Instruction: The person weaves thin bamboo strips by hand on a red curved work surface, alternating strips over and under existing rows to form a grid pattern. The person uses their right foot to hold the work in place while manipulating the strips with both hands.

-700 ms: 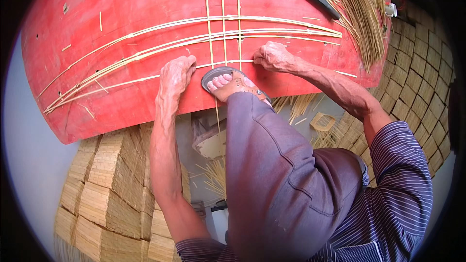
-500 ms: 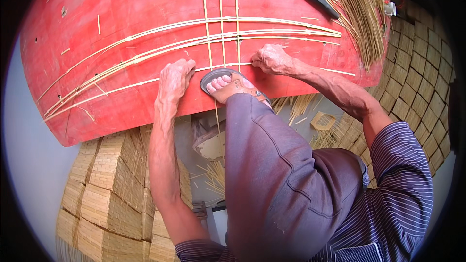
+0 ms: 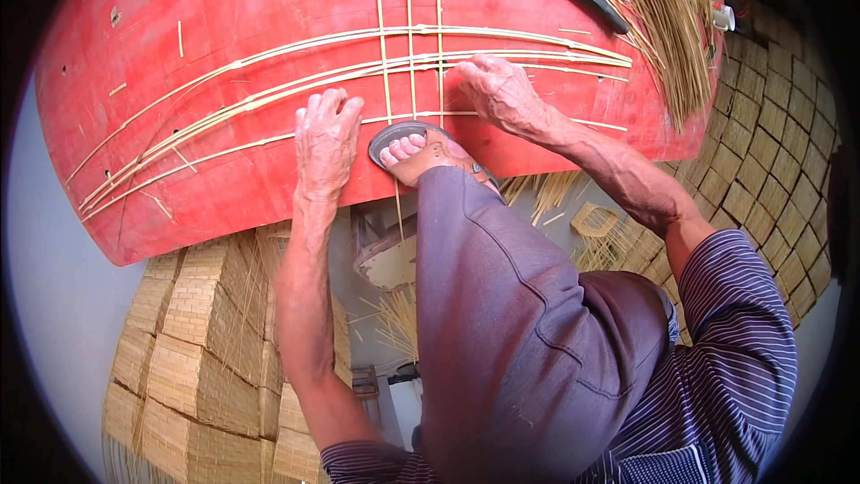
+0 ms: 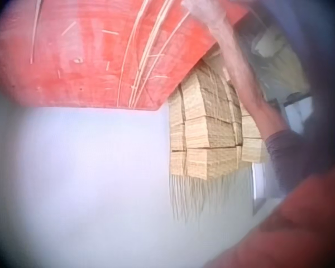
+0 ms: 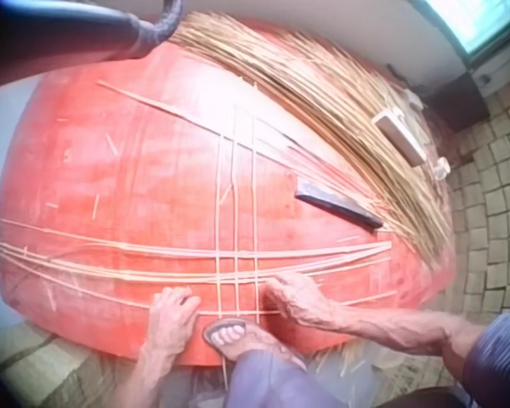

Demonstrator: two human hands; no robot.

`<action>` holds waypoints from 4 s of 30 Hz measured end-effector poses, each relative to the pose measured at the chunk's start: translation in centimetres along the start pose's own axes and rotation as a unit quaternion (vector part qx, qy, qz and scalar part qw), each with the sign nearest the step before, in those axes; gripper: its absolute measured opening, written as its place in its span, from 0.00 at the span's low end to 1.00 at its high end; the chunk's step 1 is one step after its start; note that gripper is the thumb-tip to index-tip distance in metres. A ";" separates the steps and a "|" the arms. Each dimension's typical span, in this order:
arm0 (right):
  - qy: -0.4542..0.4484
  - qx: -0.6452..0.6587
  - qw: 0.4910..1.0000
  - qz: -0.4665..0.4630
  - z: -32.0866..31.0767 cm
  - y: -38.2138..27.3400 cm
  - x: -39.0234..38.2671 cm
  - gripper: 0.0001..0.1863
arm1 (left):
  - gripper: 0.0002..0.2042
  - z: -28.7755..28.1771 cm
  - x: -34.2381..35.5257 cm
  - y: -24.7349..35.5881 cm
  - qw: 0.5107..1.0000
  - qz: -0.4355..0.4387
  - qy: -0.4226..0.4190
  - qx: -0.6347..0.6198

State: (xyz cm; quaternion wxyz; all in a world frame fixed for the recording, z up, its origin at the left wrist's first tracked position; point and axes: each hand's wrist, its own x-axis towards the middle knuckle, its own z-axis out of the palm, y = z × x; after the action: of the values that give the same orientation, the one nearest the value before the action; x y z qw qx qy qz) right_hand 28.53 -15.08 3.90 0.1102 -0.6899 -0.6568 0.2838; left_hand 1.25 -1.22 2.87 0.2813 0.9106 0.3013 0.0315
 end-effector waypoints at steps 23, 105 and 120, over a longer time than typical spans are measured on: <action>0.041 -0.058 0.997 0.000 1.3 0.8 0.5 0.09 | 0.22 4.9 1.1 3.1 0.996 -0.041 0.060 0.058; 0.013 -0.033 0.999 -0.040 1.5 3.7 1.6 0.02 | 0.06 4.6 4.0 1.2 0.990 -0.045 0.131 0.026; -0.126 0.102 0.978 0.130 1.3 4.1 3.3 0.09 | 0.03 3.1 5.2 -0.4 0.999 0.012 0.038 0.009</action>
State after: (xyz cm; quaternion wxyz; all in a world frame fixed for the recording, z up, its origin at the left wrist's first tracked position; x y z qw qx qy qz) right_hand 31.25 -12.66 -0.08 0.0584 -0.7132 -0.5377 0.4459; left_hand 5.98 0.39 -0.53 0.2608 0.9147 0.3012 0.0671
